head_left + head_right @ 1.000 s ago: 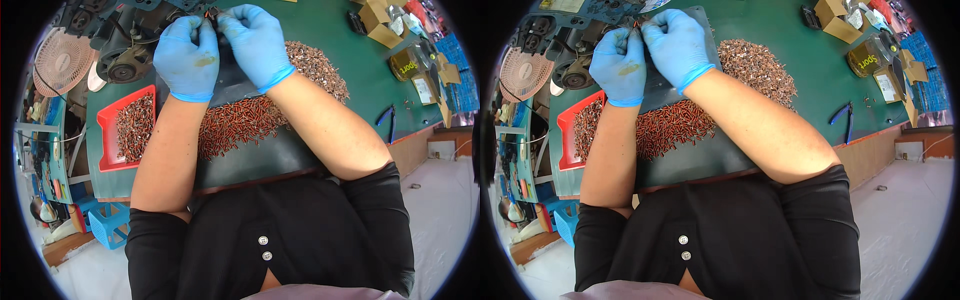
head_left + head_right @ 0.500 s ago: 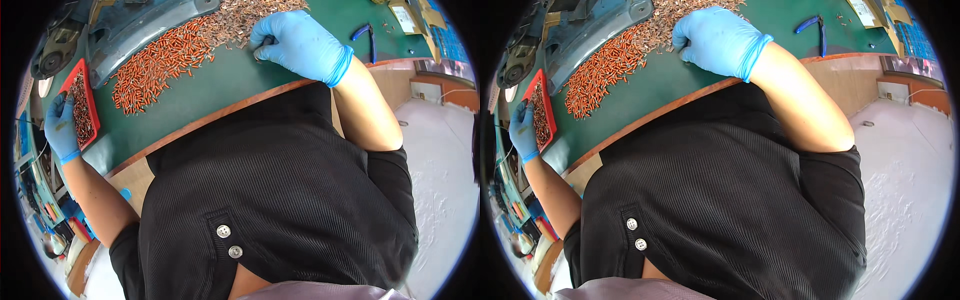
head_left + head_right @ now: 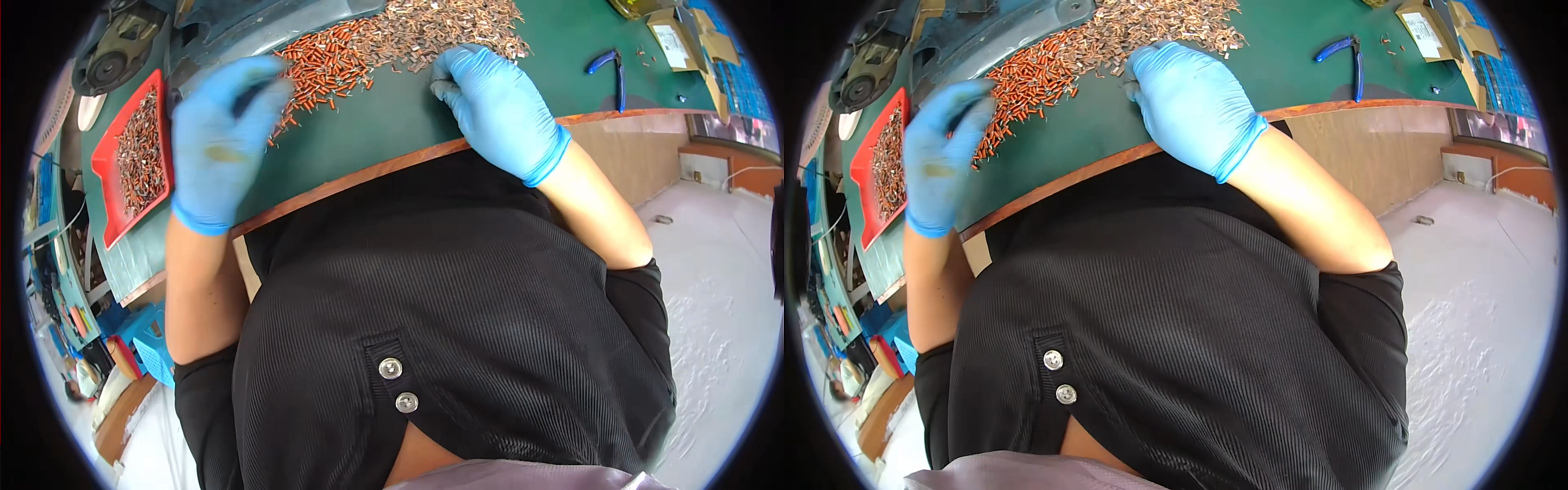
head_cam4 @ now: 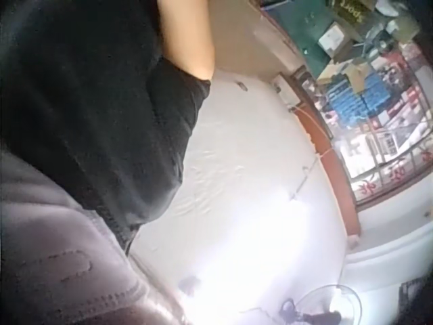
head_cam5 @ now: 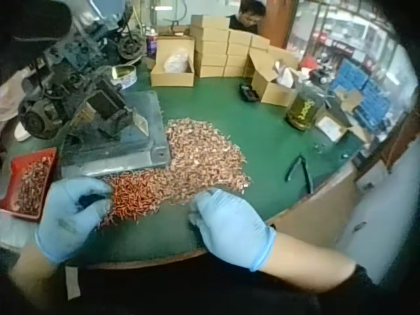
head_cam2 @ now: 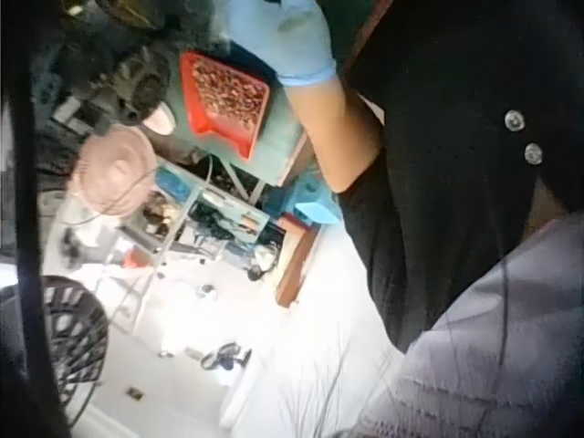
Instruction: Manually sorting and inspecting small electronic components on a workbench.
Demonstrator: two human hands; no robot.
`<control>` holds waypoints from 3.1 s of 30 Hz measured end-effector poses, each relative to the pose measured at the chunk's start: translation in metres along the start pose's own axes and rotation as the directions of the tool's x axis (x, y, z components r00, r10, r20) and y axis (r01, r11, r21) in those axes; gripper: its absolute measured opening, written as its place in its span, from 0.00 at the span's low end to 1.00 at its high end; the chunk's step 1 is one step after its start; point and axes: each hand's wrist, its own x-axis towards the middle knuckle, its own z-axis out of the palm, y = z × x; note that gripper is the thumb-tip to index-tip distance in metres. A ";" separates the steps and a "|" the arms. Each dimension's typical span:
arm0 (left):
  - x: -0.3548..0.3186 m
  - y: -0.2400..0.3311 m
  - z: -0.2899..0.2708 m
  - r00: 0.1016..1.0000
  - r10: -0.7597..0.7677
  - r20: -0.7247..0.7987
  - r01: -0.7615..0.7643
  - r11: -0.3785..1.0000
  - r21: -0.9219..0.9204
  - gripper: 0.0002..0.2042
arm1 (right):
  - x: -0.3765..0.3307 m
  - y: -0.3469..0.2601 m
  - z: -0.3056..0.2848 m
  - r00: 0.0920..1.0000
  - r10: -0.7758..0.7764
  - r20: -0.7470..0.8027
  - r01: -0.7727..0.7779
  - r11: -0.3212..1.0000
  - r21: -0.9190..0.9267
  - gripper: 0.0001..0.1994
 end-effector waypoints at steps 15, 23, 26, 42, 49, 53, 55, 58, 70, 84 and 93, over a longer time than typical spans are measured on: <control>0.002 0.016 0.036 0.956 0.272 0.113 -0.193 0.867 -0.460 0.14 | 0.019 -0.019 -0.009 0.825 -0.077 0.561 -0.566 -0.114 0.817 0.15; -0.006 0.015 0.037 0.960 0.277 -0.041 -0.278 0.928 -0.248 0.09 | 0.017 -0.039 -0.006 0.901 0.144 0.410 -0.434 0.278 0.857 0.10; -0.010 0.018 0.037 0.968 0.249 -0.043 -0.252 0.950 -0.186 0.08 | 0.016 -0.045 -0.001 0.916 0.223 0.334 -0.400 0.425 0.812 0.06; -0.050 -0.044 -0.044 0.983 -0.074 0.171 0.034 0.973 0.227 0.06 | 0.019 -0.057 0.051 0.986 -0.128 -0.110 0.163 0.881 0.444 0.04; -0.052 -0.046 -0.034 0.969 0.005 0.246 -0.084 0.945 0.315 0.06 | 0.019 -0.053 0.052 0.987 -0.120 -0.109 0.158 0.869 0.469 0.04; -0.050 -0.049 -0.040 0.950 -0.038 0.310 -0.078 0.932 0.354 0.07 | 0.020 -0.055 0.053 0.985 -0.129 -0.119 0.171 0.857 0.486 0.04; -0.048 -0.051 -0.041 0.943 0.047 0.328 -0.170 0.918 0.357 0.06 | 0.019 -0.055 0.054 0.986 -0.123 -0.112 0.162 0.856 0.491 0.04; -0.042 -0.046 -0.041 0.976 0.025 0.217 -0.069 0.978 0.196 0.06 | 0.022 -0.056 0.055 0.985 -0.126 -0.116 0.170 0.814 0.555 0.03; -0.034 -0.026 -0.013 0.914 -0.239 0.329 0.393 0.309 -0.866 0.09 | 0.053 -0.092 0.051 0.987 0.046 -0.152 0.099 0.563 0.820 0.07; -0.005 -0.006 0.005 0.947 -0.268 -0.177 0.164 0.877 -0.453 0.06 | 0.087 -0.083 0.058 0.923 0.233 -0.305 0.087 0.647 0.758 0.03; 0.067 -0.018 -0.014 0.804 -0.040 -0.593 -0.056 0.988 -0.142 0.05 | 0.152 -0.069 0.038 0.906 0.348 -0.242 0.028 0.520 0.854 0.04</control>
